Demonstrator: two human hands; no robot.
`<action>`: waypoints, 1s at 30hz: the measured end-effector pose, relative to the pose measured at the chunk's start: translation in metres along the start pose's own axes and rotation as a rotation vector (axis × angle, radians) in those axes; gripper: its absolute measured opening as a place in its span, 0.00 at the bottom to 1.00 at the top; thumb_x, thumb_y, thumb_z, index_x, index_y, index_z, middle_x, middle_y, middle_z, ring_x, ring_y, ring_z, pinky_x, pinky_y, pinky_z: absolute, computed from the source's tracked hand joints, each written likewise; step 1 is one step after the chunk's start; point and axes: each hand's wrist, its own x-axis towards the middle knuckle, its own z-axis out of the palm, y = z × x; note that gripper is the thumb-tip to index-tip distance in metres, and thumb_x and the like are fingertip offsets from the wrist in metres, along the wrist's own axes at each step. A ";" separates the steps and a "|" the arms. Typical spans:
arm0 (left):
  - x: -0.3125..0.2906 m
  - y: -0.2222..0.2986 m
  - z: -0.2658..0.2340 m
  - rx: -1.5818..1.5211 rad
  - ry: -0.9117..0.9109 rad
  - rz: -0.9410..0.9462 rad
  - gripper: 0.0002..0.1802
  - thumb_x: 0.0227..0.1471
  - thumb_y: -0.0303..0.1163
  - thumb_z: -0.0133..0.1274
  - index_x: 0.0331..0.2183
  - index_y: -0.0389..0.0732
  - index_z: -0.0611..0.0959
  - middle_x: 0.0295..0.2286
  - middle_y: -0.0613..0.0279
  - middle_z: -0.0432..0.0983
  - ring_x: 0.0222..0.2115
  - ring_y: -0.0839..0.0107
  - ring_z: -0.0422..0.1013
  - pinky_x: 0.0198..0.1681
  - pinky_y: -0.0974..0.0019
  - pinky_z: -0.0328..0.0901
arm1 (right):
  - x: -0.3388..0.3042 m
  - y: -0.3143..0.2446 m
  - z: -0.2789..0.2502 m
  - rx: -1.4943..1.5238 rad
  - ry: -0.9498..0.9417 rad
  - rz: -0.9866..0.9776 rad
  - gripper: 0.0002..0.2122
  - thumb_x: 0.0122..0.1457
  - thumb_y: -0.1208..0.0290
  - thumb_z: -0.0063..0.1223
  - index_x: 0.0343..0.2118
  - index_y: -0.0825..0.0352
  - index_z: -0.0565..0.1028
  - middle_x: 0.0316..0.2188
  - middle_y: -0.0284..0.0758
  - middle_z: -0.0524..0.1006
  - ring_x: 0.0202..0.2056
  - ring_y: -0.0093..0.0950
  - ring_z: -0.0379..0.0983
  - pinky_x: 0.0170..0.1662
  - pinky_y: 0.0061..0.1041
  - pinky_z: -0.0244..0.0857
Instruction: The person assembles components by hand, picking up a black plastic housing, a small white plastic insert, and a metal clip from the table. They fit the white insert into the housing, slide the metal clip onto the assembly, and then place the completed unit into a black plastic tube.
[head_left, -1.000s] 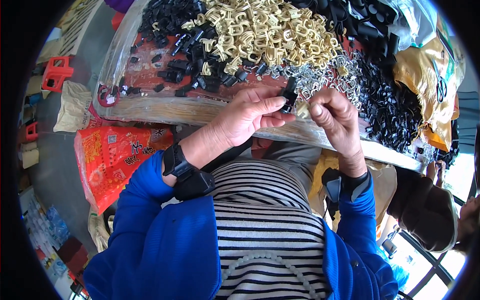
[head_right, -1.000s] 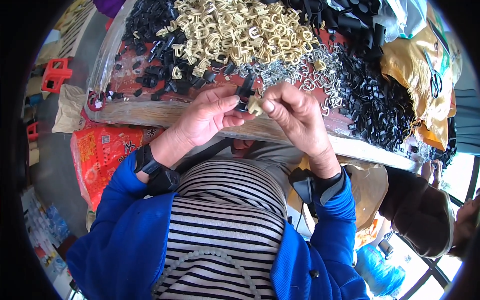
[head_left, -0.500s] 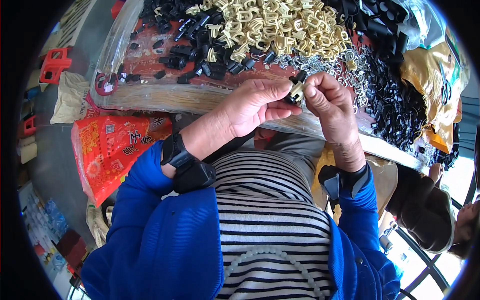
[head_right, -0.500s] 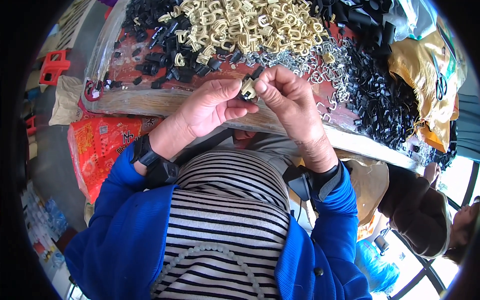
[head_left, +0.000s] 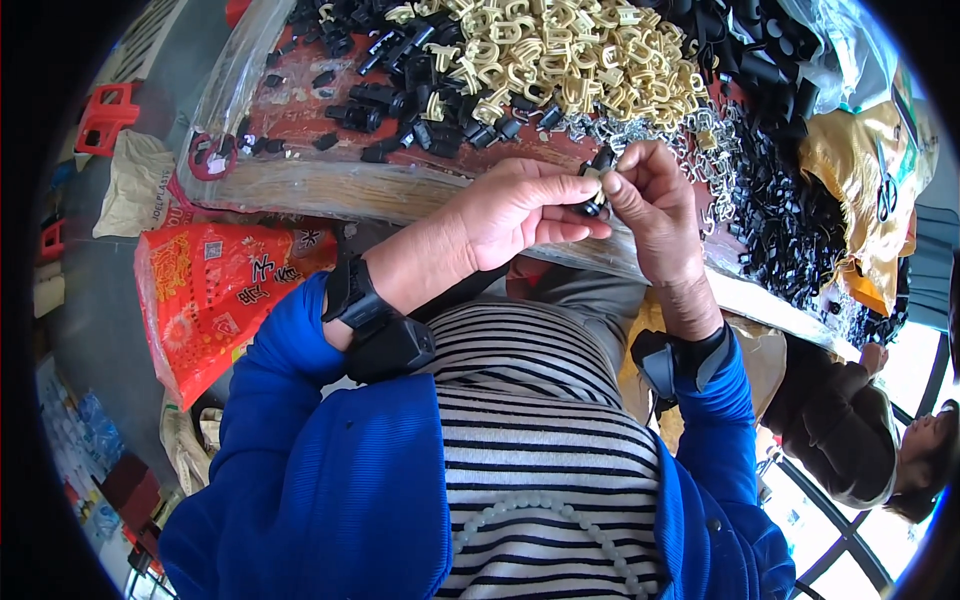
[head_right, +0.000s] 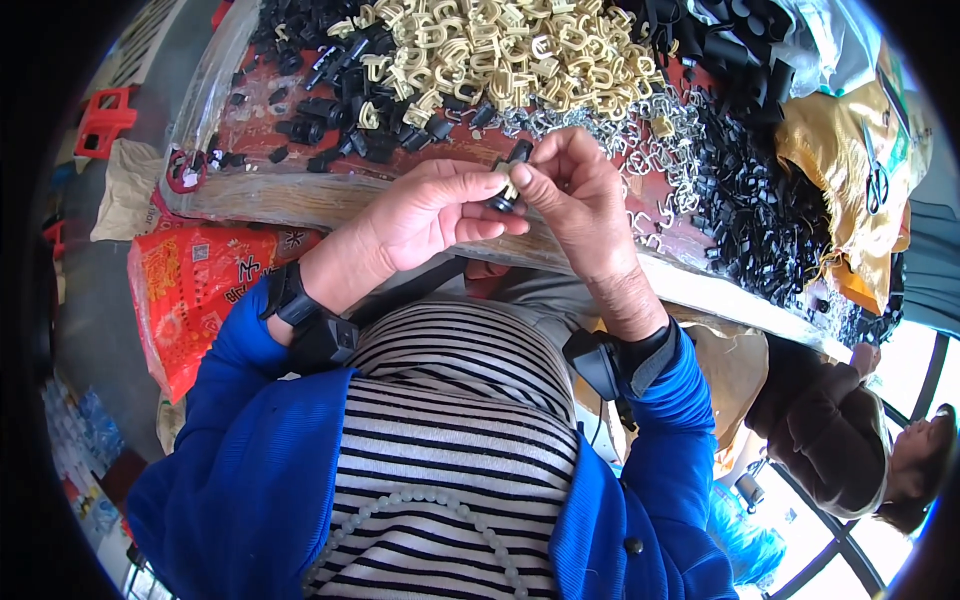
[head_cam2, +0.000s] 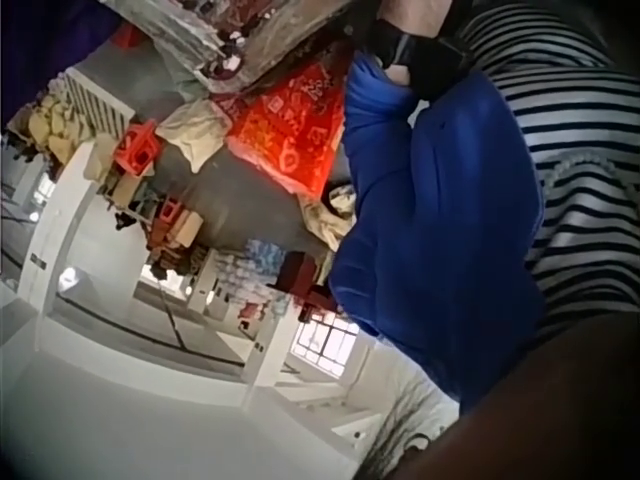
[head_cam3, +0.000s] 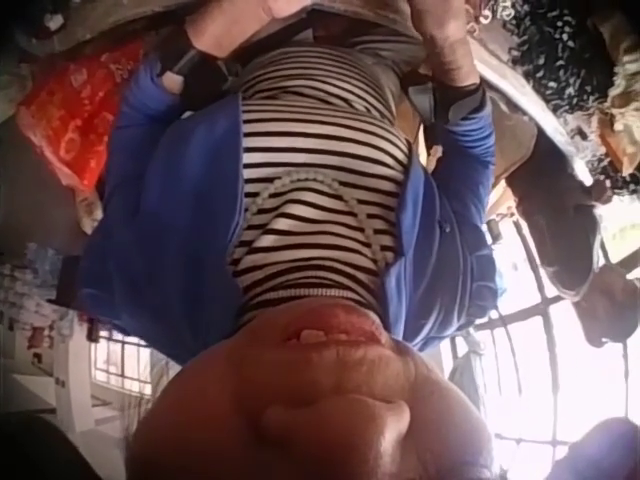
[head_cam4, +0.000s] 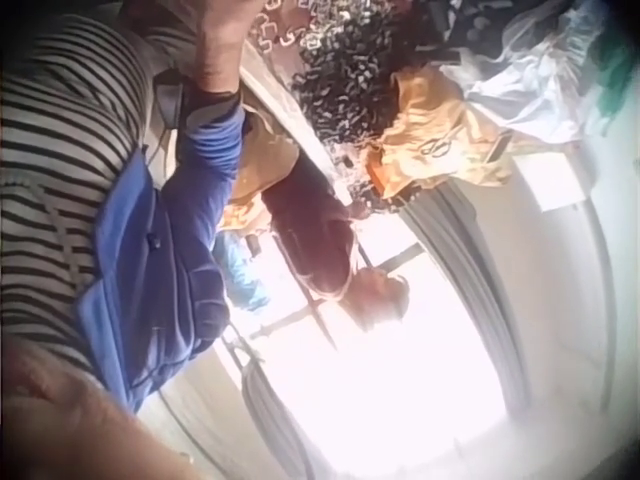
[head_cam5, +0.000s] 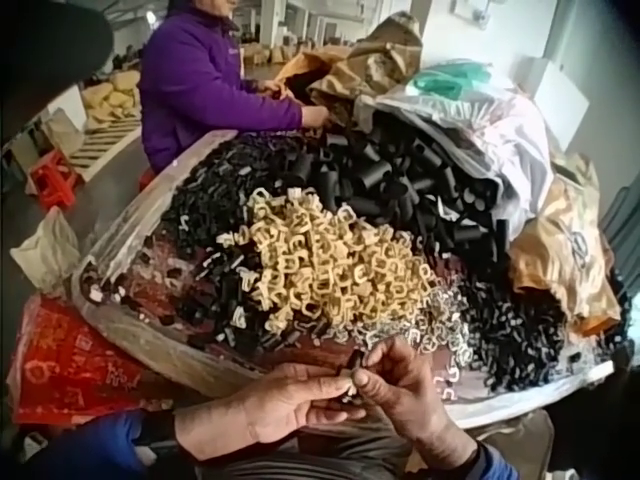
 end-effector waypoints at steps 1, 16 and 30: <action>-0.002 0.000 -0.001 0.011 -0.004 0.001 0.13 0.46 0.32 0.44 0.34 0.33 0.72 0.28 0.57 0.71 0.30 0.66 0.70 0.30 0.76 0.66 | 0.000 0.000 -0.001 0.044 -0.045 0.025 0.03 0.50 0.76 0.46 0.25 0.68 0.66 0.19 0.24 0.65 0.19 0.12 0.58 0.20 0.10 0.51; -0.042 0.029 -0.027 0.039 0.194 0.283 0.10 0.44 0.30 0.48 0.31 0.35 0.74 0.25 0.61 0.72 0.25 0.72 0.70 0.26 0.78 0.66 | 0.065 0.022 0.010 -1.447 -0.219 -0.793 0.06 0.38 0.72 0.49 0.23 0.63 0.69 0.26 0.32 0.67 0.27 0.30 0.65 0.29 0.24 0.61; -0.032 0.027 -0.024 0.006 0.236 0.315 0.10 0.45 0.30 0.46 0.33 0.36 0.73 0.27 0.57 0.71 0.26 0.74 0.69 0.28 0.76 0.66 | 0.066 0.016 0.007 -1.567 -0.338 -0.778 0.09 0.39 0.72 0.46 0.27 0.64 0.67 0.26 0.32 0.66 0.26 0.28 0.67 0.31 0.24 0.62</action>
